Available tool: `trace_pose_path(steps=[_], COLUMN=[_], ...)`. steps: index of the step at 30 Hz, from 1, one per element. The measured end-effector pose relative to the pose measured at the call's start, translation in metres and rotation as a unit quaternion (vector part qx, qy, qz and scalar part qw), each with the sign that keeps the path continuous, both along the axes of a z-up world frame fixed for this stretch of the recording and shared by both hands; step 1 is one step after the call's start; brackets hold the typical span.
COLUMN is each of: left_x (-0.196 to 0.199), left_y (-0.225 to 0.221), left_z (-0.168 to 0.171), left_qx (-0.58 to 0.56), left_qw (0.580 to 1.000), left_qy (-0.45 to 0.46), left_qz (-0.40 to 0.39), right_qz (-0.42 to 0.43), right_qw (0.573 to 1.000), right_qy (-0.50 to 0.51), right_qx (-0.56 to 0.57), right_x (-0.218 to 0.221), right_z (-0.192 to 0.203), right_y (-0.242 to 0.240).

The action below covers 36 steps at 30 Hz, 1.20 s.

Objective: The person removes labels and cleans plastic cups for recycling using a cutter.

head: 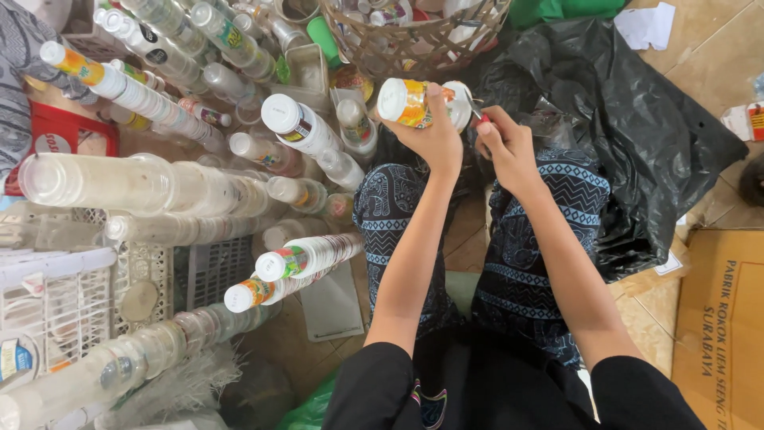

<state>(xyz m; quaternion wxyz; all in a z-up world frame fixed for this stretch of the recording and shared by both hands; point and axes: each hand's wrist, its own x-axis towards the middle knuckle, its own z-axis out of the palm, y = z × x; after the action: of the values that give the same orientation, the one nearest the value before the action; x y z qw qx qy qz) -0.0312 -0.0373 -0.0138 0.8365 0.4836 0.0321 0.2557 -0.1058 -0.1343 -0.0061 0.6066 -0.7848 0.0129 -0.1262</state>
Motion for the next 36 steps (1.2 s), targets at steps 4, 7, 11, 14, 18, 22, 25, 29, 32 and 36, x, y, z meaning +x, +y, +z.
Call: trace_pose_path(steps=[4, 7, 11, 14, 18, 22, 25, 29, 32, 36], left_x=[0.005, 0.002, -0.004, -0.004, -0.006, -0.008, -0.002, 0.003, 0.008, 0.001], left_y=[-0.001, 0.002, 0.0, 0.002, 0.003, 0.001, 0.001, 0.007, 0.008, 0.007], left_z=[-0.002, -0.002, -0.005, -0.005, 0.009, 0.018, 0.013, 0.021, 0.018, 0.036], left_qx=[-0.017, -0.044, 0.025, 0.031, -0.014, -0.076, -0.13, -0.241, -0.26, -0.181], left_qw=[1.0, 0.999, 1.0, 0.999, 0.998, 0.988, 0.978, 0.954, 0.951, 0.973], left_qy=[-0.007, 0.02, -0.002, -0.019, -0.023, -0.055, -0.054, -0.008, 0.021, 0.055], left_qz=[0.009, 0.013, 0.005, -0.006, -0.06, -0.125, -0.154, -0.178, -0.166, -0.131], right_qz=[-0.001, 0.019, 0.042, 0.055, 0.068, 0.045, -0.003, -0.053, -0.075, -0.116], right_qw=[1.0, 1.0, 0.999, 0.998, 0.996, 0.996, 0.999, 0.99, 0.978, 0.964], right_qy=[-0.001, 0.006, 0.002, -0.007, -0.037, -0.055, -0.051, -0.074, -0.104, -0.115], right_qx=[-0.006, -0.003, 0.028, 0.036, 0.052, 0.048, 0.003, -0.104, -0.163, -0.212], right_x=[-0.002, -0.005, -0.005, -0.006, -0.006, -0.004, -0.002, -0.002, -0.003, -0.003], right_z=[-0.001, -0.004, 0.007, 0.008, -0.007, -0.007, -0.01, -0.006, 0.006, 0.01], right_y=[0.001, 0.003, 0.004, 0.004, 0.003, 0.008, 0.009, 0.012, 0.017, 0.019])
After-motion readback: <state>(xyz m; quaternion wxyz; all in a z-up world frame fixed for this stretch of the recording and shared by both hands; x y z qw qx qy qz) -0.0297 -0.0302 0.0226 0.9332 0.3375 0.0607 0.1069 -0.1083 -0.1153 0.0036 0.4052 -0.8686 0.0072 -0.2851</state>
